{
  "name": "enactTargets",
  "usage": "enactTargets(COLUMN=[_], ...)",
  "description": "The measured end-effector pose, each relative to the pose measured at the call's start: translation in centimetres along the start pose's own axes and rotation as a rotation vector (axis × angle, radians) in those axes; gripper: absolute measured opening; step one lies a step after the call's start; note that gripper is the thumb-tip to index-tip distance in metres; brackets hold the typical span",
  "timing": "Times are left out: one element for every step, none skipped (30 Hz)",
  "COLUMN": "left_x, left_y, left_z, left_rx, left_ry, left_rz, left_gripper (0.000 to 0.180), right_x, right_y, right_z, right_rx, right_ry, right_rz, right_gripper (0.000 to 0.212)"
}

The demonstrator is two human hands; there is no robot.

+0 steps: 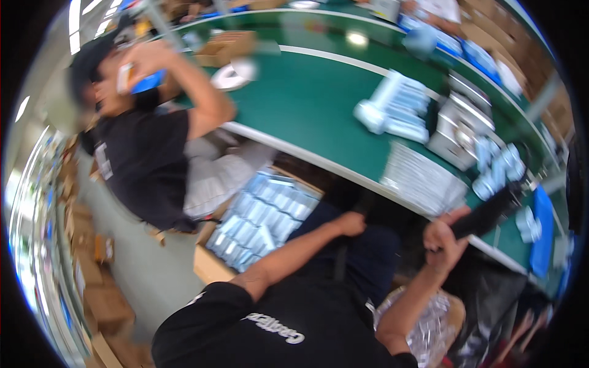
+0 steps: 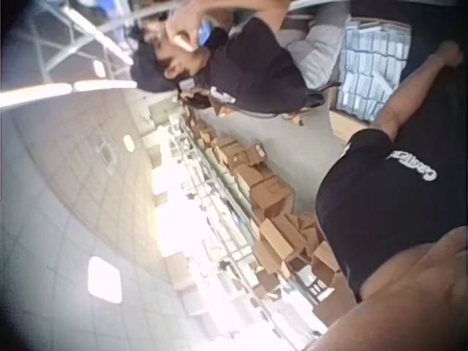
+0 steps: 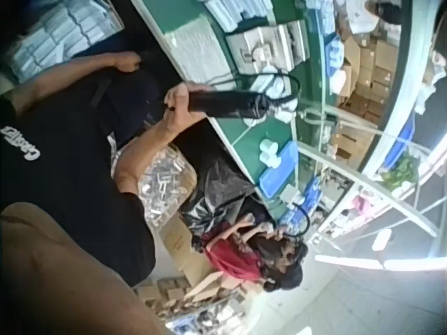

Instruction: Assemble handheld fans by attaching housings, internal components, and using an electric screwdriver to secure them.

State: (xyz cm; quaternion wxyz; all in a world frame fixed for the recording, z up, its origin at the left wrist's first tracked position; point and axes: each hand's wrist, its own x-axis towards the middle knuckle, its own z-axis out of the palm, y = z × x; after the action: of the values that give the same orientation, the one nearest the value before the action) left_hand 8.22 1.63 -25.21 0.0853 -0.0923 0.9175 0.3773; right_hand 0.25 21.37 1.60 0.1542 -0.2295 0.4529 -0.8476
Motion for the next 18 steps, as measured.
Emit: enactTargets(left_x=[0.3, 0.3, 0.7, 0.6, 0.9, 0.9, 1.6, 2.4, 3.1, 3.4, 3.1, 3.1, 4.2, 5.1, 5.5, 6.0, 6.7, 5.8], left_y=[-1.8, -1.9, -4.5, -6.1, -5.1, -5.7, -5.6, -5.3, -5.0, -5.7, -6.9, -9.3, -10.5, -10.7, -10.7, -10.0, -10.2, -10.2], left_z=[0.8, 0.7, 0.9, 1.5, 0.4, 0.3, 0.5, 1.0, 1.2, 1.6, 2.7, 4.1, 4.5, 4.7, 4.9, 5.3, 4.5, 5.1], left_rx=[0.002, -0.051, 0.083, 0.025, 0.032, 0.025, 0.019, 0.014, 0.031, 0.047, 0.072, 0.097, 0.176, 0.136, 0.097, 0.082, 0.072, 0.062], left_ry=[0.039, 0.095, -0.015, 0.093, -0.017, 0.003, 0.011, -0.031, -0.082, -0.113, 0.009, 0.150, 0.079, 0.166, 0.256, 0.248, 0.225, 0.200], left_rz=[-0.002, -0.018, 0.012, -0.079, -0.105, -0.166, -0.207, -0.163, -0.158, -0.170, -0.099, -0.042, -0.007, 0.033, 0.064, 0.070, 0.065, 0.062], left_gripper=[0.033, 0.037, 0.043, 0.039, 0.035, 0.032, 0.029, 0.029, 0.034, 0.040, 0.047, 0.055, 0.065, 0.061, 0.057, 0.057, 0.057, 0.056], right_x=[0.4, 0.6, 1.0, 1.3, 1.2, 1.5, 1.4, 1.1, 0.9, 1.0, 1.1, 1.9, 2.5, 3.7, 5.1, 6.6, 8.2, 9.7], right_y=[-0.1, 0.3, 0.0, -0.1, -0.4, -0.9, -1.7, -2.5, -2.9, -3.2, -3.6, -4.2, -5.2, -6.3, -7.6, -9.0, -10.4, -11.7], right_z=[0.2, -0.3, 0.1, 0.0, -0.9, -1.2, -1.8, -2.5, -3.0, -3.3, -3.6, -3.3, -3.0, -3.3, -3.4, -3.3, -2.7, -1.9], right_rx=[0.015, 0.068, 0.120, 0.106, 0.085, 0.106, 0.115, 0.178, 0.221, 0.276, 0.331, 0.362, 0.382, 0.350, 0.320, 0.289, 0.252, 0.213], right_ry=[-0.113, -0.133, -0.148, -0.137, -0.079, -0.085, -0.076, -0.090, -0.099, -0.132, -0.173, -0.234, -0.284, -0.373, -0.435, -0.494, -0.508, -0.521], right_rz=[-0.016, -0.020, 0.018, -0.003, 0.019, 0.044, 0.056, 0.050, 0.038, 0.035, 0.040, 0.016, -0.007, -0.065, -0.117, -0.167, -0.231, -0.297], right_gripper=[0.034, 0.033, 0.031, 0.029, 0.029, 0.029, 0.029, 0.029, 0.029, 0.029, 0.030, 0.030, 0.031, 0.032, 0.031, 0.031, 0.026, 0.020])
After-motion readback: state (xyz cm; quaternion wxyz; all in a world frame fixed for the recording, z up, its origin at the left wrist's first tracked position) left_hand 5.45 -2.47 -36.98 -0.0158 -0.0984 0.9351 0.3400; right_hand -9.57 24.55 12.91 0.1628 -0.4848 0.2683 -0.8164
